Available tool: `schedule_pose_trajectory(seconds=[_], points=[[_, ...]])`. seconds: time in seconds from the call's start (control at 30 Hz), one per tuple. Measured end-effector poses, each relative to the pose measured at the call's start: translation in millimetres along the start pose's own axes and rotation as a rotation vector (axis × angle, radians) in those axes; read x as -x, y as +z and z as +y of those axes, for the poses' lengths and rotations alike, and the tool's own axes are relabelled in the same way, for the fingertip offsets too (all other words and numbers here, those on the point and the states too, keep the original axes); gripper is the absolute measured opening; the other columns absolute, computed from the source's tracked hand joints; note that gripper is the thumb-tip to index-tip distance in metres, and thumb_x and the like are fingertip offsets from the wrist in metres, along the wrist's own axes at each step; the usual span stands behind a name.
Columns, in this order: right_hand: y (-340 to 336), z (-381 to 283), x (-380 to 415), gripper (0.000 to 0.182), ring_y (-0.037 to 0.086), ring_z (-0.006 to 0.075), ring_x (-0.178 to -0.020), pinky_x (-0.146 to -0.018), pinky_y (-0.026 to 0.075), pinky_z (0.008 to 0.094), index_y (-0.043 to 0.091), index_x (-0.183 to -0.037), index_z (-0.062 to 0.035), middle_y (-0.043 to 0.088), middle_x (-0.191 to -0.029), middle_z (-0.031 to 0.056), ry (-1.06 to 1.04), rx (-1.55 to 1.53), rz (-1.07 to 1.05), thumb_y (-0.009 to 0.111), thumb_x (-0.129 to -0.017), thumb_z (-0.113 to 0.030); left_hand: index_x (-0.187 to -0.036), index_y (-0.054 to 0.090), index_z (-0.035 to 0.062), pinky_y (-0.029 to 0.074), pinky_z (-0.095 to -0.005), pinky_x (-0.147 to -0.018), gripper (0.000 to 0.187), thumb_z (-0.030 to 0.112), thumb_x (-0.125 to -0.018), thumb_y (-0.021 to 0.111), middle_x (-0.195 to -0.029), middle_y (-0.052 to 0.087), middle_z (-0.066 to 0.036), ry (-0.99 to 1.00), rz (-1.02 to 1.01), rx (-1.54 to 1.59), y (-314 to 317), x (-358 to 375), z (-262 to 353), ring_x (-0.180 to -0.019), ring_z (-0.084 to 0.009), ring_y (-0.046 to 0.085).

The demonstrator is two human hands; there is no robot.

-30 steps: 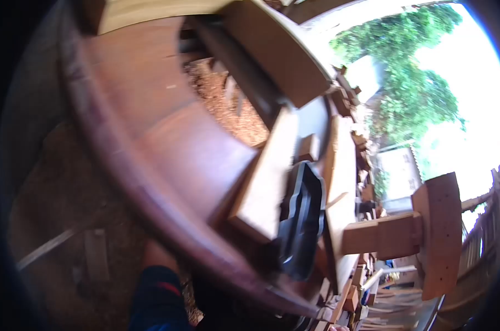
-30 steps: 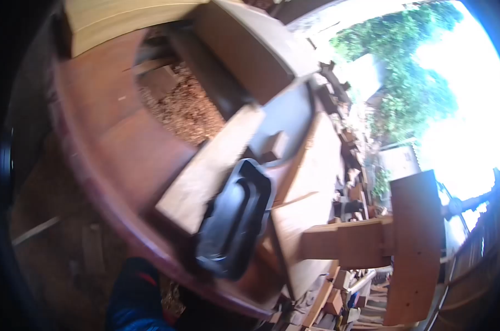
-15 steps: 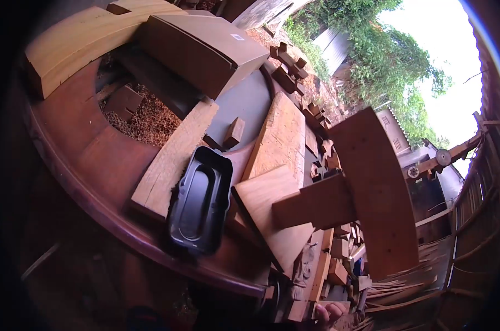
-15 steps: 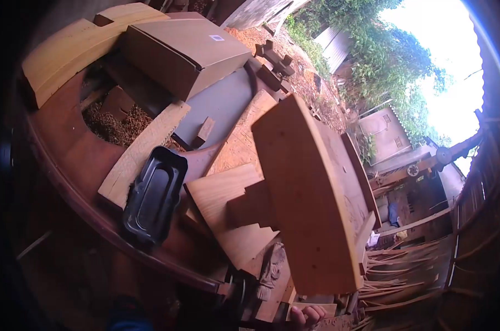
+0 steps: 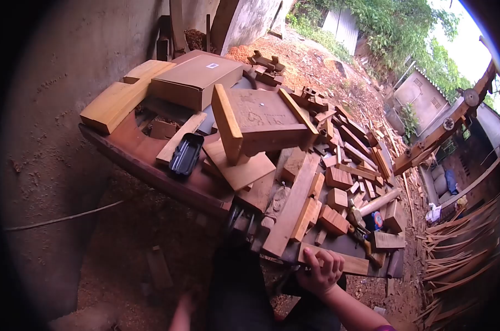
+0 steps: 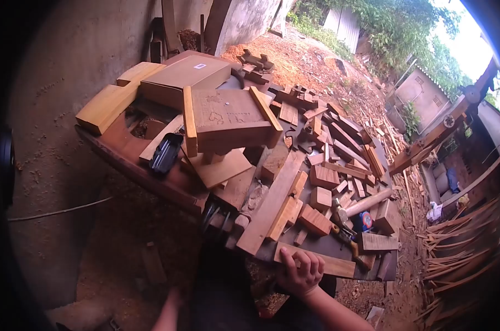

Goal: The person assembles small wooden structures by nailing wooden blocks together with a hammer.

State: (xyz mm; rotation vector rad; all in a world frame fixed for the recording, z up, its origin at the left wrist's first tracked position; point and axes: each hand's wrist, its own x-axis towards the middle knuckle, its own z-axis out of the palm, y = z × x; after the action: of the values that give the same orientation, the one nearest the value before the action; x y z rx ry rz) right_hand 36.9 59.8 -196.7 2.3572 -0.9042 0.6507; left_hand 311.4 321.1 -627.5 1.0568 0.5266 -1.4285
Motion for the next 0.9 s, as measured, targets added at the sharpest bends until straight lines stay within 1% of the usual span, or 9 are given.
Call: schedule_pose_trajectory(seconds=[0.03, 0.17, 0.3, 0.4, 0.5, 0.67, 0.77, 0.83, 0.9], points=[[-0.3, 2.0, 0.2, 0.050, 0.061, 0.0272, -0.095, -0.086, 0.048, 0.0428, 0.071, -0.120, -0.0172, 0.057, -0.101, 0.0059, -0.004, -0.021, 0.001, 0.075, -0.071, -0.029, -0.139, 0.058, 0.0120, 0.059, -0.0357, -0.088, 0.035, 0.012, -0.104, 0.060, -0.109, 0.070, -0.009, -0.137, 0.022, 0.165, -4.8, -4.1, -5.2, -0.102, -0.0212, 0.068], [-12.4, 3.1, 0.0, 0.051, 0.060, 0.0239, -0.105, -0.094, 0.046, 0.0431, 0.070, -0.125, -0.0193, 0.059, -0.110, 0.0035, 0.051, -0.180, -0.017, 0.072, -0.074, -0.020, -0.146, 0.048, 0.0155, 0.058, -0.0376, -0.075, 0.048, 0.010, -0.101, 0.064, -0.122, 0.065, -0.009, 0.120, -0.126, -0.065, 47.5, 12.4, 18.4, -0.104, -0.0209, 0.067], [-32.1, 9.5, 50.7, 0.049, 0.057, 0.0237, -0.111, -0.098, 0.046, 0.0443, 0.072, -0.122, -0.0206, 0.059, -0.115, 0.0035, 0.067, -0.394, 0.045, 0.074, -0.073, -0.018, -0.147, 0.045, 0.0146, 0.059, -0.0356, -0.065, 0.057, 0.004, -0.096, 0.068, -0.134, 0.055, -0.010, 0.416, -0.057, -0.294, 163.3, 113.1, 67.1, -0.109, -0.0249, 0.066], [-49.3, 23.6, 105.6, 0.040, 0.056, 0.0247, -0.113, -0.099, 0.046, 0.0450, 0.074, -0.114, -0.0229, 0.060, -0.118, 0.0032, -0.053, -0.454, -0.034, 0.073, -0.074, -0.018, -0.143, 0.047, 0.0126, 0.060, -0.0344, -0.064, 0.057, 0.001, -0.092, 0.071, -0.129, 0.059, -0.010, 0.546, -0.062, -0.358, 201.7, 157.5, 91.3, -0.103, -0.0243, 0.068], [-45.2, 44.6, 167.9, 0.036, 0.059, 0.0308, -0.108, -0.099, 0.046, 0.0477, 0.073, -0.108, -0.0185, 0.062, -0.114, 0.0078, 0.171, -0.441, -0.317, 0.074, -0.072, -0.015, -0.139, 0.049, 0.0109, 0.060, -0.0366, -0.064, 0.054, 0.001, -0.090, 0.071, -0.119, 0.064, -0.009, 0.637, -0.160, -0.562, 224.5, 197.9, 109.5, -0.095, -0.0242, 0.070], [-11.0, 76.0, 246.3, 0.026, 0.057, 0.0374, -0.108, -0.092, 0.047, 0.0485, 0.069, -0.099, -0.0124, 0.063, -0.109, 0.0138, 0.588, -0.471, -0.328, 0.072, -0.073, -0.011, -0.144, 0.046, 0.0099, 0.063, -0.0363, -0.069, 0.063, -0.001, -0.087, 0.072, -0.124, 0.063, -0.009, 0.741, -0.528, -0.458, 300.9, 300.5, 123.0, -0.101, -0.0225, 0.069], [-18.7, 74.3, 215.6, 0.021, 0.059, 0.0356, -0.109, -0.091, 0.045, 0.0475, 0.070, -0.096, -0.0125, 0.064, -0.108, 0.0130, 0.608, -0.453, -0.461, 0.071, -0.076, -0.016, -0.153, 0.038, 0.0098, 0.063, -0.0477, -0.083, 0.065, 0.037, -0.100, 0.063, -0.138, 0.059, -0.015, 0.636, -0.776, -0.304, 341.6, 348.2, 131.8, -0.114, -0.0295, 0.067], [-14.2, 76.9, 220.4, 0.020, 0.059, 0.0347, -0.107, -0.090, 0.045, 0.0475, 0.070, -0.096, -0.0128, 0.065, -0.106, 0.0122, 0.600, -0.458, -0.477, 0.071, -0.077, -0.018, -0.155, 0.036, 0.0090, 0.062, -0.0519, -0.087, 0.069, 0.051, -0.103, 0.050, -0.140, 0.057, -0.018, 0.651, -0.821, -0.337, 370.4, 376.7, 145.4, -0.118, -0.0318, 0.066], [-8.3, 82.1, 223.0, 0.020, 0.060, 0.0338, -0.106, -0.089, 0.044, 0.0474, 0.071, -0.096, -0.0130, 0.066, -0.104, 0.0114, 0.583, -0.455, -0.486, 0.071, -0.078, -0.020, -0.151, 0.039, 0.0065, 0.063, -0.0514, -0.085, 0.062, 0.045, -0.104, 0.049, -0.140, 0.057, -0.020, 0.874, -0.765, -0.532, 401.6, 398.0, 167.3, -0.118, -0.0327, 0.066]])
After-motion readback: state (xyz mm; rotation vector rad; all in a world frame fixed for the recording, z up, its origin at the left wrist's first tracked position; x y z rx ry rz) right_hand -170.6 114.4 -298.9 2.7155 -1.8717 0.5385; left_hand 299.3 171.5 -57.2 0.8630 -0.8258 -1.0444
